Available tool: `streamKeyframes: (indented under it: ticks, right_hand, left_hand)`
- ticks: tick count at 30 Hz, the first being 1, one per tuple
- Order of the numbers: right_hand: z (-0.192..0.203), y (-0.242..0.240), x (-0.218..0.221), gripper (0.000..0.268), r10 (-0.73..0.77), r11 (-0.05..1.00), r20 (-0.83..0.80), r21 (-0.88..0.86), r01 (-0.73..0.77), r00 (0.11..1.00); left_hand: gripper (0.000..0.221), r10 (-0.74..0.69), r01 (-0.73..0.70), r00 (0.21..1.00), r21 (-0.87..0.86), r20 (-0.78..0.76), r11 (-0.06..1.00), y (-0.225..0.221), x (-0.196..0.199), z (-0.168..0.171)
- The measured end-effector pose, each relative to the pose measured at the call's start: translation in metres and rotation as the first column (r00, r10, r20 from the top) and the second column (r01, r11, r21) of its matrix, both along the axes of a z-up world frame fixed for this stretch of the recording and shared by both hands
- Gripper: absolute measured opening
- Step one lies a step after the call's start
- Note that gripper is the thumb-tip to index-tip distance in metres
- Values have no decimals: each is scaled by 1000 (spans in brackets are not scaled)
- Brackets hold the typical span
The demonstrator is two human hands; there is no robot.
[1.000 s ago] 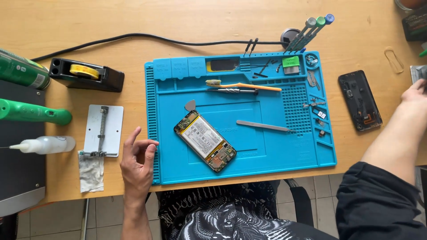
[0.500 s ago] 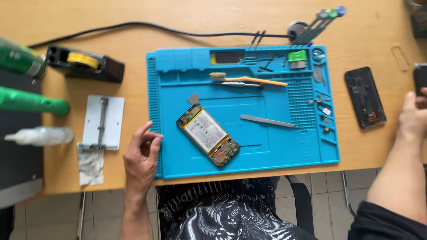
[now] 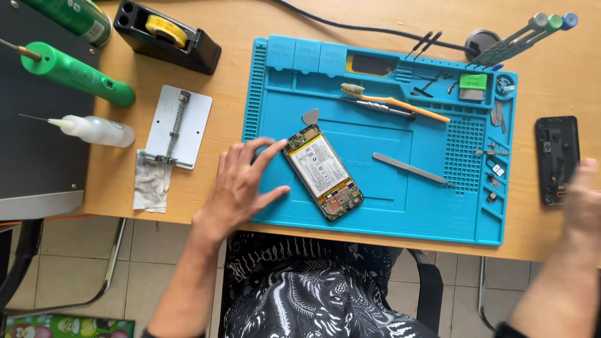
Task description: The person disassembles a smartphone on a blue work mat, using tweezers and a metal spudger to remove the back cover and disconnect internal components. They handle the battery, motherboard, and small connectors, placing parts on the mat while working.
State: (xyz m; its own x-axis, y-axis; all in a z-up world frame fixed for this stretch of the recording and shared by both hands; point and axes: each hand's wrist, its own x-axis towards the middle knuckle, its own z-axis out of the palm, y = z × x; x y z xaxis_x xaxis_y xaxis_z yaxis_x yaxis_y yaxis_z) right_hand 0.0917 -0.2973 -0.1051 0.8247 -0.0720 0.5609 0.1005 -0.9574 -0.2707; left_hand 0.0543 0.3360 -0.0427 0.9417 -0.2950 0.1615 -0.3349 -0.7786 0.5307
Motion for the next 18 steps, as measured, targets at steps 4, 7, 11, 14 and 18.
streamKeyframes:
  ticks: [4, 7, 11, 14, 18]
  right_hand:
    - [49, 139, -15, 24, 302, 953, 56, -12, -302, 952]
    - [43, 205, -21, 23, 374, 915, 25, 153, -374, 927]
    - [45, 242, -25, 21, 406, 897, 46, 173, -408, 913]
    - [45, 238, -29, 17, 382, 909, 53, 161, -385, 923]
    - [46, 240, -28, 14, 388, 910, 50, 135, -391, 920]
  left_hand:
    - [118, -364, 326, 930, 346, 48, 880, -10, 38, 15]
    - [122, -560, 560, 823, 307, -96, 770, -34, 74, 1]
    - [103, -597, 575, 799, 393, -77, 718, -47, 83, 7]
    - [99, -509, 439, 861, 498, 7, 748, -55, 59, 15]
    - [97, -213, 170, 976, 438, 50, 883, -82, 13, 5]
